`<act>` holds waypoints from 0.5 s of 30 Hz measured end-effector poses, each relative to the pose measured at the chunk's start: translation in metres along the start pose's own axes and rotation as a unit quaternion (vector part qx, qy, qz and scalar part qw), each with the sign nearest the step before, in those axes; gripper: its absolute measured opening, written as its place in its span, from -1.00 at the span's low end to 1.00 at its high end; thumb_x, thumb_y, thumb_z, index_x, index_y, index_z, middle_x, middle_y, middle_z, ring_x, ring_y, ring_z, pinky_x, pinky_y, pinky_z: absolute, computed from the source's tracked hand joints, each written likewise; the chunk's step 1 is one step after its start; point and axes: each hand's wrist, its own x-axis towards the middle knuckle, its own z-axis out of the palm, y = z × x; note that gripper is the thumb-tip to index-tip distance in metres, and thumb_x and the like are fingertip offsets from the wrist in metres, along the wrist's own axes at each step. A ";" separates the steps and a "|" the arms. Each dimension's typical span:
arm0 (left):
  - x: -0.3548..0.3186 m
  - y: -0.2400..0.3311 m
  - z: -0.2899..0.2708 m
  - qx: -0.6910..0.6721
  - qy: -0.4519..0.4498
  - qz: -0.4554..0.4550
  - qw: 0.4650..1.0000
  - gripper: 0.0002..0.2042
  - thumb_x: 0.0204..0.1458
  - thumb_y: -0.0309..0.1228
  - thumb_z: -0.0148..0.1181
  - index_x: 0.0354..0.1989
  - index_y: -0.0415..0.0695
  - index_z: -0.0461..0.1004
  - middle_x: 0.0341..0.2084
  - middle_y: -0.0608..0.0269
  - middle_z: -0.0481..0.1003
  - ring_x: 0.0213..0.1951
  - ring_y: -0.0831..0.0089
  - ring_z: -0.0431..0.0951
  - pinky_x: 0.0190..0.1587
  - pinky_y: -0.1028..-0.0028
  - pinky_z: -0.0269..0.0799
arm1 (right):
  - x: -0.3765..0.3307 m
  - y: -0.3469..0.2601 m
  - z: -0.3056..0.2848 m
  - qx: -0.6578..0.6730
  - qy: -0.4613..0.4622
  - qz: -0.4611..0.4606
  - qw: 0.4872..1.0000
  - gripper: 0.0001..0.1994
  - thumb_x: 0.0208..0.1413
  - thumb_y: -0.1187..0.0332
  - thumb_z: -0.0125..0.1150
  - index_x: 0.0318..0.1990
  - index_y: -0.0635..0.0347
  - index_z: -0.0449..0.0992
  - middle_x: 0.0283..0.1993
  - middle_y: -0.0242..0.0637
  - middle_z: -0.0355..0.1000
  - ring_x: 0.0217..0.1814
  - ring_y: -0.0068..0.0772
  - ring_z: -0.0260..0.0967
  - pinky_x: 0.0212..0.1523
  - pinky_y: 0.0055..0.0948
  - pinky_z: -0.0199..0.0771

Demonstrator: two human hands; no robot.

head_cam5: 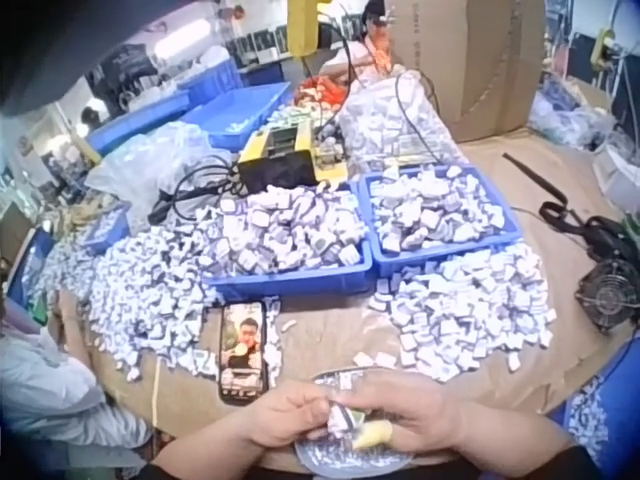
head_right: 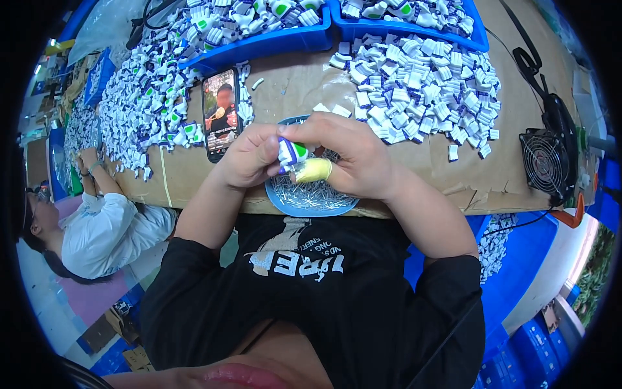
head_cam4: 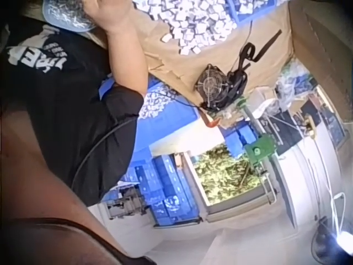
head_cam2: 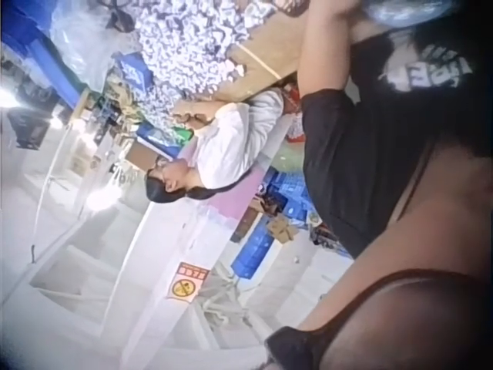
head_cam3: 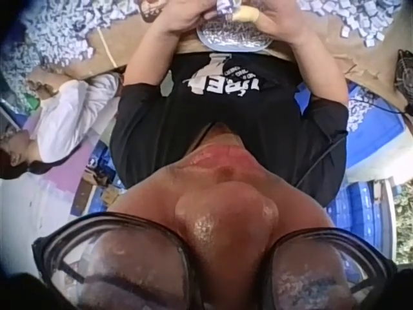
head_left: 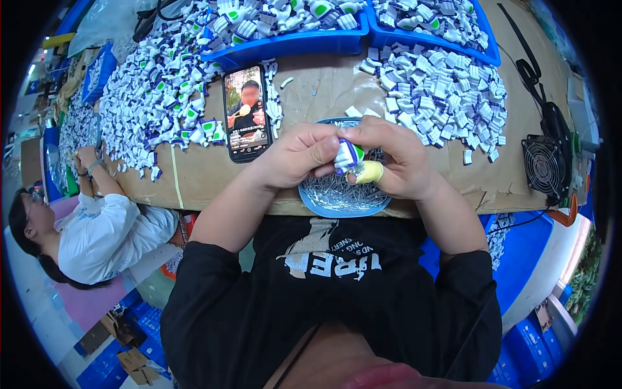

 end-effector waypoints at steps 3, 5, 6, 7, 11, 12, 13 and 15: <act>0.003 0.000 0.004 -0.006 0.038 -0.011 0.999 -0.65 0.19 -0.14 -0.08 -0.24 -0.21 0.44 -0.61 0.46 0.31 -0.58 0.73 0.21 -0.53 0.69 0.08 | 0.000 -0.002 0.005 -0.010 0.014 0.051 0.999 -0.42 -0.22 0.34 0.44 0.01 0.30 0.35 -0.35 -0.27 0.34 -0.38 -0.41 0.31 -0.33 -0.53 0.28; 0.005 0.001 0.005 0.002 0.057 -0.009 0.998 -0.66 0.20 -0.15 -0.08 -0.27 -0.20 0.44 -0.61 0.47 0.30 -0.57 0.73 0.22 -0.52 0.69 0.10 | -0.003 -0.002 0.008 0.024 0.025 0.072 0.997 -0.36 -0.24 0.26 0.46 0.03 0.28 0.32 -0.25 -0.23 0.31 -0.29 -0.37 0.28 -0.24 -0.48 0.27; 0.005 0.001 0.005 0.041 0.057 0.000 0.998 -0.67 0.20 -0.15 -0.08 -0.31 -0.19 0.44 -0.61 0.48 0.30 -0.56 0.74 0.22 -0.51 0.69 0.11 | -0.003 -0.005 0.009 0.054 0.030 0.098 0.993 -0.38 -0.25 0.21 0.47 -0.02 0.27 0.34 -0.21 -0.21 0.29 -0.21 -0.34 0.27 -0.18 -0.43 0.25; 0.005 0.002 0.005 0.079 0.057 0.009 0.995 -0.67 0.20 -0.15 -0.08 -0.35 -0.18 0.43 -0.60 0.49 0.30 -0.54 0.74 0.22 -0.49 0.69 0.12 | -0.002 -0.004 0.010 0.054 0.029 0.098 0.993 -0.38 -0.25 0.21 0.47 -0.02 0.27 0.34 -0.21 -0.21 0.29 -0.21 -0.34 0.27 -0.18 -0.43 0.25; 0.004 0.002 0.005 0.089 0.055 0.017 0.994 -0.70 0.20 -0.18 -0.05 -0.41 -0.17 0.41 -0.59 0.52 0.29 -0.51 0.76 0.21 -0.46 0.69 0.12 | -0.001 -0.002 0.012 0.006 0.050 0.054 0.997 -0.43 -0.25 0.19 0.46 -0.09 0.25 0.36 -0.21 -0.18 0.31 -0.20 -0.32 0.28 -0.17 -0.42 0.27; 0.004 0.002 0.006 0.090 0.056 0.017 0.994 -0.70 0.20 -0.18 -0.05 -0.41 -0.17 0.41 -0.59 0.52 0.29 -0.51 0.76 0.21 -0.46 0.69 0.12 | -0.001 -0.003 0.012 -0.002 0.057 0.055 0.997 -0.45 -0.24 0.19 0.46 -0.11 0.25 0.36 -0.20 -0.17 0.31 -0.20 -0.31 0.29 -0.18 -0.41 0.28; 0.004 0.004 0.007 0.107 0.060 0.025 0.992 -0.68 0.19 -0.17 -0.05 -0.43 -0.18 0.41 -0.60 0.49 0.30 -0.51 0.74 0.22 -0.47 0.66 0.14 | -0.001 -0.002 0.011 -0.002 0.056 0.054 0.997 -0.45 -0.24 0.19 0.46 -0.11 0.25 0.36 -0.20 -0.17 0.31 -0.20 -0.31 0.29 -0.18 -0.41 0.28; 0.004 0.005 0.006 0.125 0.065 0.032 0.990 -0.66 0.19 -0.16 -0.05 -0.45 -0.20 0.41 -0.61 0.47 0.30 -0.52 0.73 0.24 -0.47 0.64 0.15 | -0.001 -0.001 0.011 -0.051 0.056 0.036 0.996 -0.48 -0.23 0.21 0.44 -0.12 0.25 0.37 -0.23 -0.16 0.34 -0.25 -0.31 0.31 -0.26 -0.44 0.30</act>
